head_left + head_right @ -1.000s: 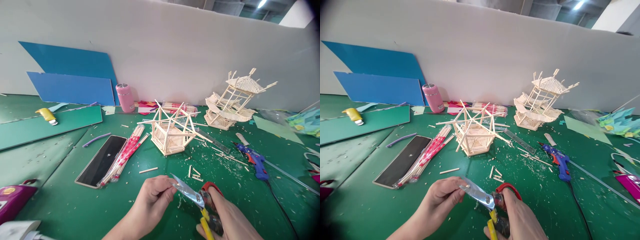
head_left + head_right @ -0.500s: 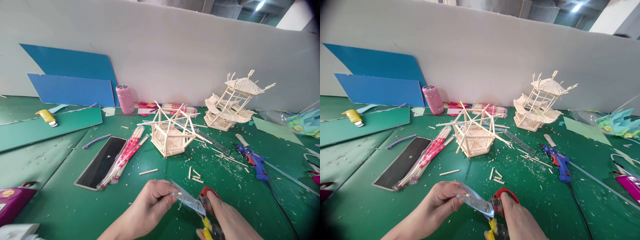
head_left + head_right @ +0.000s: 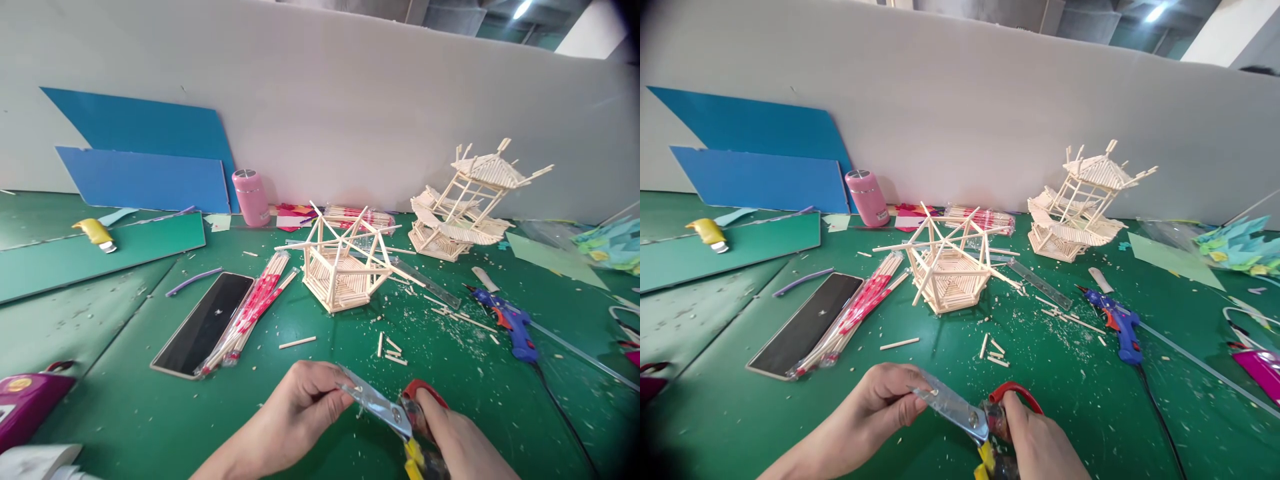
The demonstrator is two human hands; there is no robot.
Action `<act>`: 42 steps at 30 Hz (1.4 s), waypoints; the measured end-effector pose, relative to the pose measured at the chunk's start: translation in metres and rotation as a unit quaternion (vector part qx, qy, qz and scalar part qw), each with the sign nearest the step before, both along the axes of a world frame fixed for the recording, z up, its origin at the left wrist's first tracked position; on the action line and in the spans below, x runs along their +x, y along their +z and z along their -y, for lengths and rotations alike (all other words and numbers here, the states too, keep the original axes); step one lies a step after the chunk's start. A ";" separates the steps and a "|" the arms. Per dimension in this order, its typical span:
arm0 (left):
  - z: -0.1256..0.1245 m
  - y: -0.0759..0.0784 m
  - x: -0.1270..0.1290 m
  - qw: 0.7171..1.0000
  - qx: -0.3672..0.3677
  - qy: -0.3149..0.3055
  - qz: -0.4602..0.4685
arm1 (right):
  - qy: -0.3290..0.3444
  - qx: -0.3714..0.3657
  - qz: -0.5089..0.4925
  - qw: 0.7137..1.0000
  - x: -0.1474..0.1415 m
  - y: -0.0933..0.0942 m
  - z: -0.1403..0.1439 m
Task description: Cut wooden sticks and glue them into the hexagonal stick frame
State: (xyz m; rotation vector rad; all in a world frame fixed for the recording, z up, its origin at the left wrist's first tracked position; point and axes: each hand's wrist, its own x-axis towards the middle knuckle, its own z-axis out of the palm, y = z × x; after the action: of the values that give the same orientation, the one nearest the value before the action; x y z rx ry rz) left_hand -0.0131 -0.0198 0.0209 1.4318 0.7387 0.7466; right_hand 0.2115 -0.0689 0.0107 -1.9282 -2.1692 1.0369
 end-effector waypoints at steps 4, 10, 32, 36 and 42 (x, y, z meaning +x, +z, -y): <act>0.000 -0.001 0.003 1.000 0.001 -0.003 -0.018 | 0.003 0.009 -0.013 1.000 -0.001 -0.006 0.000; 0.001 -0.009 0.002 0.995 -0.077 0.057 -0.017 | -0.081 0.035 -0.102 0.991 -0.001 -0.001 -0.011; 0.002 -0.009 0.005 0.997 -0.005 0.077 0.001 | -0.014 -0.008 0.015 1.000 0.001 0.007 -0.005; 0.002 -0.007 0.004 0.994 0.069 0.067 -0.055 | -0.006 0.036 0.032 0.999 0.002 0.002 -0.002; 0.005 -0.003 0.008 0.982 0.131 0.078 -0.111 | -0.012 0.040 0.009 0.999 0.000 -0.003 -0.001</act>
State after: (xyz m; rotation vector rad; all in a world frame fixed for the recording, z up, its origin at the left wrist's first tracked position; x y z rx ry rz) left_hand -0.0054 -0.0247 0.0177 1.7292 0.9601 0.8360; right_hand 0.2112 -0.0676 0.0081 -1.9304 -2.1556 0.9178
